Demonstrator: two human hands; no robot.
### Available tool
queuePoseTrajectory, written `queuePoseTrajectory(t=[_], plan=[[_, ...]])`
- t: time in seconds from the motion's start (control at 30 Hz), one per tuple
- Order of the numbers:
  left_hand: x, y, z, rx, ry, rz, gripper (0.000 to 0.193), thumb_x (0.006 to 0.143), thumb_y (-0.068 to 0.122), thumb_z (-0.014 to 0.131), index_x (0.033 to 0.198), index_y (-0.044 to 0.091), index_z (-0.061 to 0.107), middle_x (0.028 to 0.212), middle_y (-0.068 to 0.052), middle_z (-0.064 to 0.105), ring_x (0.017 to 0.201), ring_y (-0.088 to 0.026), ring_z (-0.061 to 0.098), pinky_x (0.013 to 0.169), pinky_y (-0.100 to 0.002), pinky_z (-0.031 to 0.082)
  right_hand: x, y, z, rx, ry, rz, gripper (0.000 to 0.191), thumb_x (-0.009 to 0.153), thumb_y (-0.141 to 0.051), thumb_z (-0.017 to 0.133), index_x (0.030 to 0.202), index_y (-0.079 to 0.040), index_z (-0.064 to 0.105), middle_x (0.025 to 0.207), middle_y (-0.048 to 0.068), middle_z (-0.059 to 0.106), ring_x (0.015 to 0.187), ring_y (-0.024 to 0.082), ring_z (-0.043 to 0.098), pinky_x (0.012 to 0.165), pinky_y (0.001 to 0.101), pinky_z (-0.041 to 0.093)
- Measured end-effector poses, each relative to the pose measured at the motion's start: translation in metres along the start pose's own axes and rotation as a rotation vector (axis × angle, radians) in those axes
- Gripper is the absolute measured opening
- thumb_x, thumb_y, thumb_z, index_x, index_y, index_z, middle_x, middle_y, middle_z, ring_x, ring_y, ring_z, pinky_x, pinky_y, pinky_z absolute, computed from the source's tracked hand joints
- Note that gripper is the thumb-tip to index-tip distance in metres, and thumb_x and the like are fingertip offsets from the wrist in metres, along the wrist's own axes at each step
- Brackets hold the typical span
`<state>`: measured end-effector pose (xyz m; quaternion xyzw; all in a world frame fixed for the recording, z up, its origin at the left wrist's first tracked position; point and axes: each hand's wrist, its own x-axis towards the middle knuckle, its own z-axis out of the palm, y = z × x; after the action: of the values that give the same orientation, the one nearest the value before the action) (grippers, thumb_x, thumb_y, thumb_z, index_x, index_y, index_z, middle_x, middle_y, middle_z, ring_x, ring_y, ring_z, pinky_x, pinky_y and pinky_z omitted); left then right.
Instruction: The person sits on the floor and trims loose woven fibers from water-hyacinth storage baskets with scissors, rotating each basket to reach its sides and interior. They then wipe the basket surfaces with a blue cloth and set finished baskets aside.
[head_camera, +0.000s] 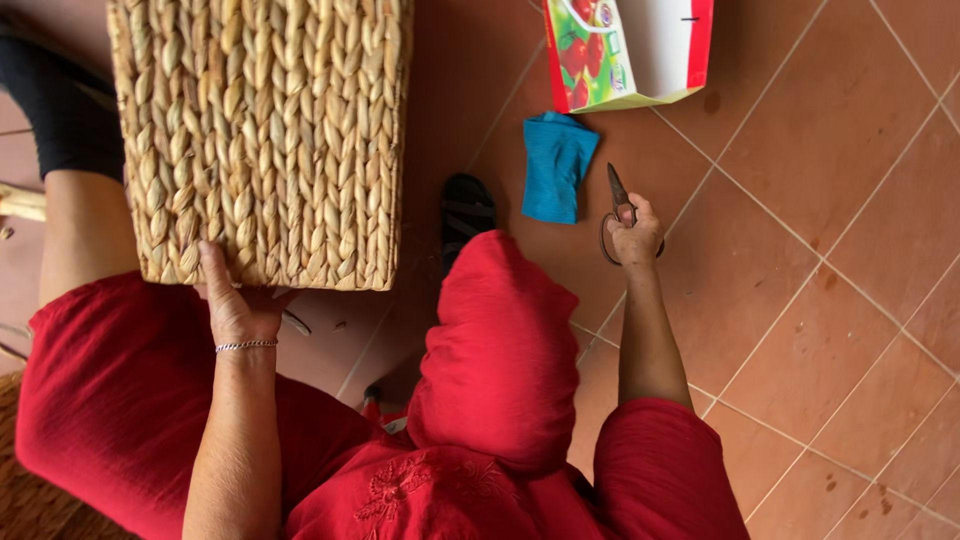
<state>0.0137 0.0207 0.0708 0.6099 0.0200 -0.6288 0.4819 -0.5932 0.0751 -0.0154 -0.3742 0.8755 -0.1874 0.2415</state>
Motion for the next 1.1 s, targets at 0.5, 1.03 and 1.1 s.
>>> queuePoseTrajectory(t=[0.5, 1.03, 1.1], plan=[[0.021, -0.022, 0.003, -0.006, 0.003, -0.011, 0.076, 0.083, 0.059, 0.074, 0.136, 0.017, 0.039, 0.140, -0.003, 0.042, 0.140, -0.030, 0.039, 0.112, -0.063, 0.046, 0.001, -0.082, 0.078, -0.491, 0.086, -0.261, 0.076, 0.093, -0.052, 0.075, 0.151, -0.013, 0.046, 0.138, 0.020, 0.058, 0.121, 0.043, 0.051, 0.104, 0.0546, 0.041], [0.082, -0.060, -0.037, 0.057, 0.021, 0.048, 0.075, 0.097, 0.056, 0.075, 0.144, -0.001, 0.059, 0.125, -0.006, 0.062, 0.106, -0.019, 0.052, 0.091, -0.037, 0.043, 0.025, -0.327, 0.047, 0.050, -0.051, -1.059, 0.043, 0.097, -0.008, 0.076, 0.131, 0.004, 0.054, 0.122, 0.026, 0.057, 0.114, 0.044, 0.057, 0.103, 0.0498, 0.049], [0.077, -0.055, -0.027, -0.044, -0.053, 0.106, 0.082, 0.095, 0.059, 0.069, 0.150, 0.003, 0.044, 0.146, -0.007, 0.054, 0.131, -0.018, 0.050, 0.110, -0.037, 0.041, 0.019, -0.394, 0.051, 0.021, -0.177, -1.277, 0.047, 0.102, -0.002, 0.069, 0.144, 0.004, 0.050, 0.131, 0.026, 0.056, 0.121, 0.043, 0.058, 0.109, 0.0481, 0.049]])
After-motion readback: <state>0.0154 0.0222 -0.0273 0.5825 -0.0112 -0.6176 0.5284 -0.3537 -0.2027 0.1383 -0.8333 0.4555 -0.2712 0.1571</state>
